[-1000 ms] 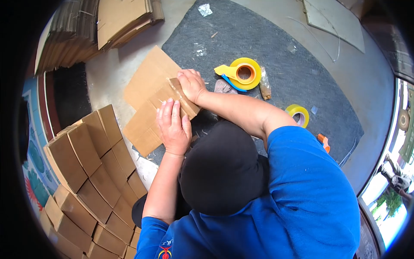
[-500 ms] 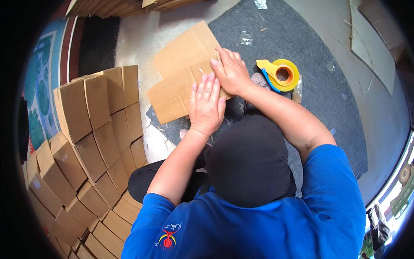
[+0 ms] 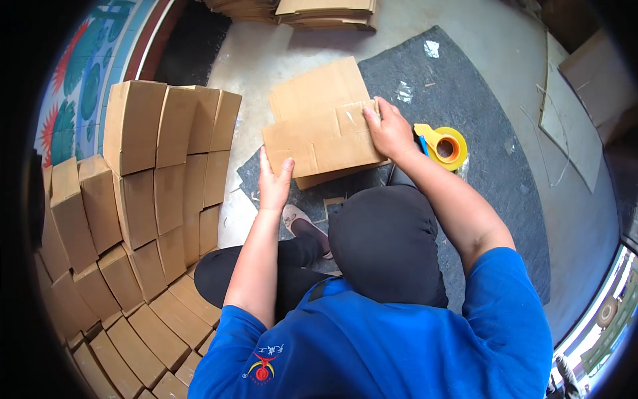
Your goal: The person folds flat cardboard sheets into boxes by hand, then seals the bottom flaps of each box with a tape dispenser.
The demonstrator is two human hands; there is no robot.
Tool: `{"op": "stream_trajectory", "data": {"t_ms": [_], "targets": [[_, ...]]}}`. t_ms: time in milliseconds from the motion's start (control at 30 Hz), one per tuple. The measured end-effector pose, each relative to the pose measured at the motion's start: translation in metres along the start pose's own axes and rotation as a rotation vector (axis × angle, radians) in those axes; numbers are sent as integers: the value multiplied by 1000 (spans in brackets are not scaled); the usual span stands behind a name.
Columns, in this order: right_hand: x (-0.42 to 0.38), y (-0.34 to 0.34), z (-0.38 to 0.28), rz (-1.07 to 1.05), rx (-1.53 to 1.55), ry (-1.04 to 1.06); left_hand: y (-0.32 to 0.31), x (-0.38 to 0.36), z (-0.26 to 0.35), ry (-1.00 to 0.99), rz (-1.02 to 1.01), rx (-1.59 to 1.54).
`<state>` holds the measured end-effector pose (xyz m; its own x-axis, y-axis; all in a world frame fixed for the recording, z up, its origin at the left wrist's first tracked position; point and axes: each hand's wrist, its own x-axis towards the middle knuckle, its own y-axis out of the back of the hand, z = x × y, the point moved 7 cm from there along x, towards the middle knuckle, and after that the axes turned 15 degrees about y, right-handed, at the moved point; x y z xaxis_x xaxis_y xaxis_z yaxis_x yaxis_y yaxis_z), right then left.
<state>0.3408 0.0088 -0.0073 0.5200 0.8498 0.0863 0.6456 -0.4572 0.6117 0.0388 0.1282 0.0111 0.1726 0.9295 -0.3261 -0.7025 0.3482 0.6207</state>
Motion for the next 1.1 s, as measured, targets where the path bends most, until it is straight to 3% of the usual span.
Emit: {"op": "stream_trajectory", "data": {"t_ms": [100,267,400,467,533,567,667,733,933,1100], "targets": [[9,7,-16,-18,-76,-12,-1,17,-15,65,-117,-93],[25,9,-2,-107,-239,-38,1,17,-9,119,-81,-68],[-4,6,29,1,67,-135,-1,0,-17,276,-189,-359],[-31,-1,25,-422,123,-341,0,-10,-15,312,-191,-391],[-62,9,-29,-395,341,-417,1,-19,-7,396,-143,-371],[-45,-2,43,-371,275,-424,2,-23,5,433,-205,-357],[-18,54,-69,-246,477,-436,41,-36,75,264,-192,-335],[30,78,-121,-142,569,-252,95,-48,130,45,-20,-349],[176,74,-324,-214,1175,207,230,-112,227,-674,490,-301],[285,-34,-443,-396,1236,357,242,-75,207,-680,771,-164]]}}
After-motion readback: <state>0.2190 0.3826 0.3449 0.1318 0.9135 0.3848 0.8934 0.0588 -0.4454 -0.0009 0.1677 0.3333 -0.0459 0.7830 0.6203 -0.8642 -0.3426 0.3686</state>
